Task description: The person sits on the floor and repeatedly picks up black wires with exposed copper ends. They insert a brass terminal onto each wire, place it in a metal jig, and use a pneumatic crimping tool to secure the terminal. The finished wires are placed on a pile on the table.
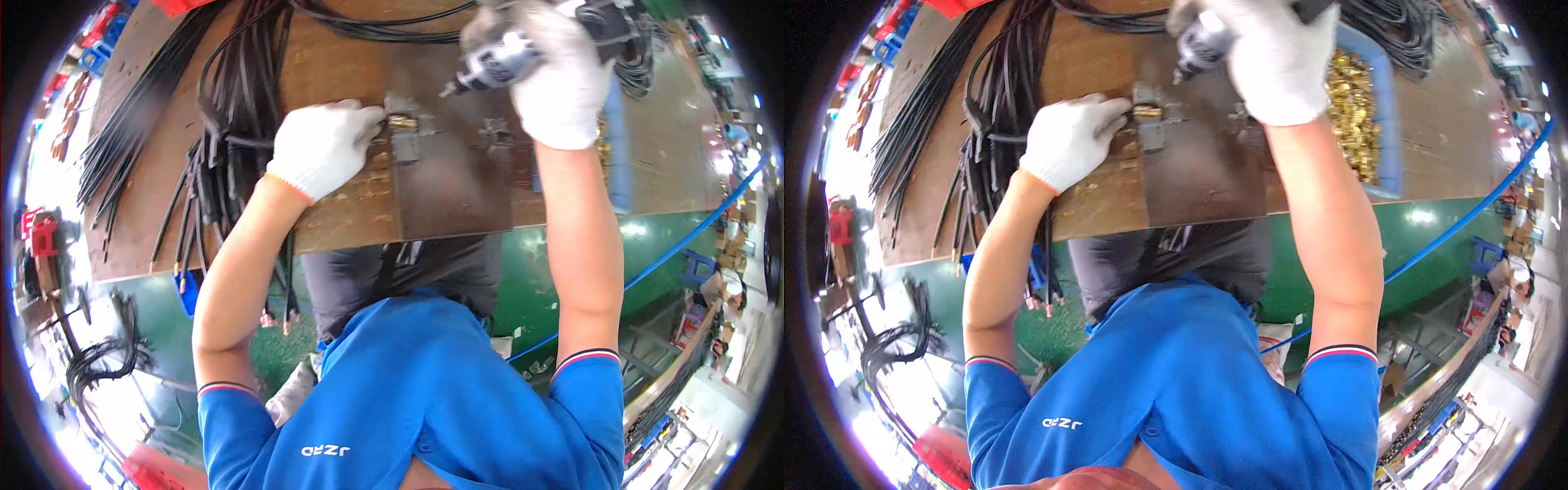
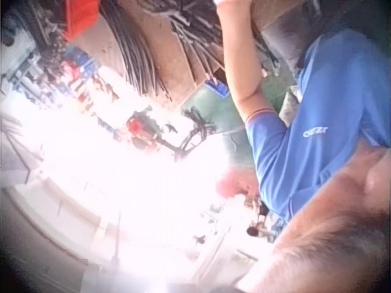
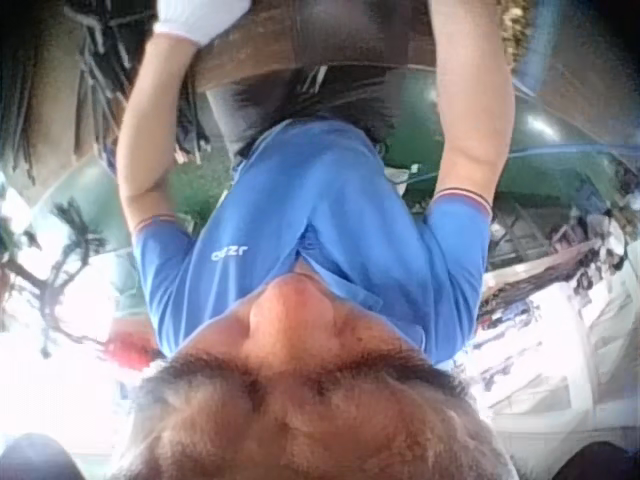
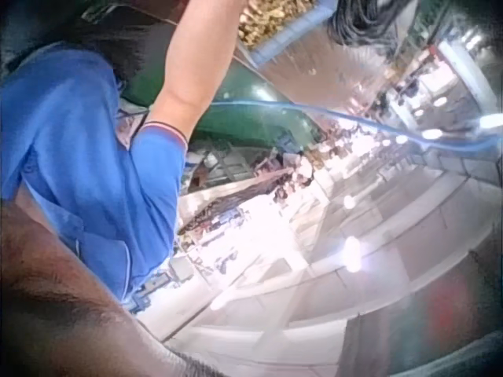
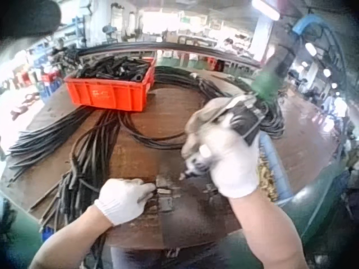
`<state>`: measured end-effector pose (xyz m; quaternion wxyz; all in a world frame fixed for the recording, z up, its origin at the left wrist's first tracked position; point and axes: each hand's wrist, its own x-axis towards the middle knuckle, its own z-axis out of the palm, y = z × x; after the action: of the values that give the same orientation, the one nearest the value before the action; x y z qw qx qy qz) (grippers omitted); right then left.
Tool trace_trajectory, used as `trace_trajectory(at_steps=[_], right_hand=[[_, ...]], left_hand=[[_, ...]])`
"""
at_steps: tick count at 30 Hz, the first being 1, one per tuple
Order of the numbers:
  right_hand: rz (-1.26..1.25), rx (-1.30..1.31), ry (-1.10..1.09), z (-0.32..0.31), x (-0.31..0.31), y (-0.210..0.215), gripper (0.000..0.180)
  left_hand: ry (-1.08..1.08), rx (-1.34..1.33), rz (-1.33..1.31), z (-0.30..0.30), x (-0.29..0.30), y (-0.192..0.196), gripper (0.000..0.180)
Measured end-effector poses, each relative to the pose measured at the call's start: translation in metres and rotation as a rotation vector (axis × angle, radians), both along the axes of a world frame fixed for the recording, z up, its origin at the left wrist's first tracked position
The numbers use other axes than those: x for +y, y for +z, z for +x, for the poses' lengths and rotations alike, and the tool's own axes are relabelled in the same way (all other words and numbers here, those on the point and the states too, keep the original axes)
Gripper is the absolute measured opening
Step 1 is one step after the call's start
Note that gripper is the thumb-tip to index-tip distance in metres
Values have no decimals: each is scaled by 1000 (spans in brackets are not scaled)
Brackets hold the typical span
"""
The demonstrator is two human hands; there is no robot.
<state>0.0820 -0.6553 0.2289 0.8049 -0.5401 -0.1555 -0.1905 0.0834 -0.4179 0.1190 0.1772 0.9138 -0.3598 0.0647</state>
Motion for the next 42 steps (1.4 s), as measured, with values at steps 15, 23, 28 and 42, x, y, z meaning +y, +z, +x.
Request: trace_trajectory(at_steps=[15, 23, 28, 42], right_hand=[[-572, 742, -667, -7, -264, -70, 30], [-1292, 289, -1063, -33, -164, -35, 43], [-787, 427, -18, -77, -32, -46, 28], [-243, 619, 171, -90, -11, -76, 21]], left_hand=[[-104, 131, -253, -29, 1, 53, 21], [-57, 116, -260, -31, -1, 50, 21], [-50, 110, -161, -33, -15, 61, 22], [-137, -136, -141, -43, -18, 56, 18]])
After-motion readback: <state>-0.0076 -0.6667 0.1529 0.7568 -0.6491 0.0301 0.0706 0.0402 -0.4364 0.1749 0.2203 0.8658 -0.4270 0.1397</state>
